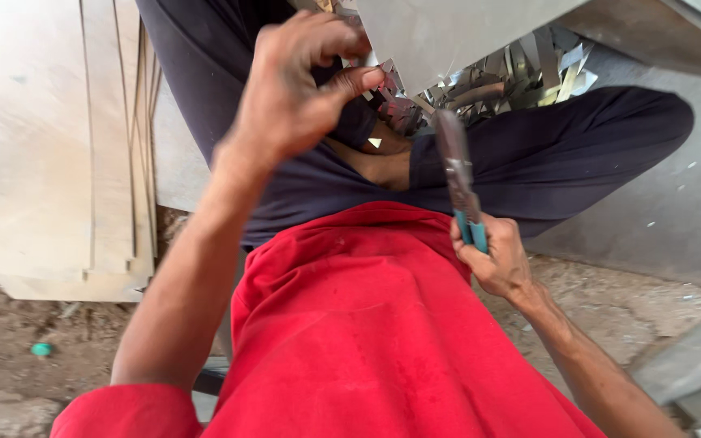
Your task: The person sits cross-legged on the floor and uses tin snips to cut a large metal sheet. They repeatedly trim the edges of the sheet, creating small metal scraps that fall onto the ground around them.
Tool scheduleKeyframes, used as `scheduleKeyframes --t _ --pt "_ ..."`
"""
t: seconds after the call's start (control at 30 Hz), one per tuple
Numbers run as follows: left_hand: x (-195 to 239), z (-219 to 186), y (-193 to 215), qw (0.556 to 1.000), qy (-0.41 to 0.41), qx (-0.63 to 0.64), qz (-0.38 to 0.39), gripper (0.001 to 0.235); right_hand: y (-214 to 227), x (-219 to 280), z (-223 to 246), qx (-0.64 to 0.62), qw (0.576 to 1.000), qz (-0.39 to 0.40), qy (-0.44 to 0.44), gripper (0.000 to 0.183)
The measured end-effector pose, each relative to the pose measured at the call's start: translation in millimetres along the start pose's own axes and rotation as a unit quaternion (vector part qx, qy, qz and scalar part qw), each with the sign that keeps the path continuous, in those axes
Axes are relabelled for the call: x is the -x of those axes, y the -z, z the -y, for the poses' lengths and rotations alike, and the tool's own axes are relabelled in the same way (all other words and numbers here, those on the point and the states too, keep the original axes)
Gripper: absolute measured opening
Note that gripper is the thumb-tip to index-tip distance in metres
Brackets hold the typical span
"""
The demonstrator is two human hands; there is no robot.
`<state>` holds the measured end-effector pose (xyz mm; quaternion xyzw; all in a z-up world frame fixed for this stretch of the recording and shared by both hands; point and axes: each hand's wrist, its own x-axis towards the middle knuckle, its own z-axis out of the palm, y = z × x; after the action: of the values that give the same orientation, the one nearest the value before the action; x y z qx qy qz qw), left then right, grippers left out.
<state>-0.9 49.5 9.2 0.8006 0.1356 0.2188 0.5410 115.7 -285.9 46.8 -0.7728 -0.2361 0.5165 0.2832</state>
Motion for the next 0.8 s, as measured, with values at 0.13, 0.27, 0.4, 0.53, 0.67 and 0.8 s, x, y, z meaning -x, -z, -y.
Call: scheduleKeyframes --t 0.13,0.27,0.4,0.53,0.67,0.8 --pt "-31 21 14 0.987 0.046 0.019 0.150 0.035 -17 12 -33 -0.203 0.976 -0.080 0.001 0.013" --pt "-48 5 -14 0.931 0.250 0.229 0.132 0.035 -23 17 -44 -0.258 0.955 -0.147 -0.020 0.017" --pt "-46 -22 -114 0.879 0.314 0.355 0.055 0.031 -28 20 -48 -0.340 0.925 -0.167 -0.029 0.035" --pt "-42 -45 -211 0.869 0.322 0.374 0.048 0.034 -30 15 -35 -0.390 0.905 -0.151 -0.078 0.057" --pt "-37 -55 -238 0.876 0.333 0.343 0.063 0.039 -34 14 -16 -0.411 0.889 -0.200 -0.039 0.060" --pt "-35 -52 -239 0.870 0.362 0.327 0.079 0.044 -31 9 -11 -0.370 0.897 -0.240 -0.038 0.061"
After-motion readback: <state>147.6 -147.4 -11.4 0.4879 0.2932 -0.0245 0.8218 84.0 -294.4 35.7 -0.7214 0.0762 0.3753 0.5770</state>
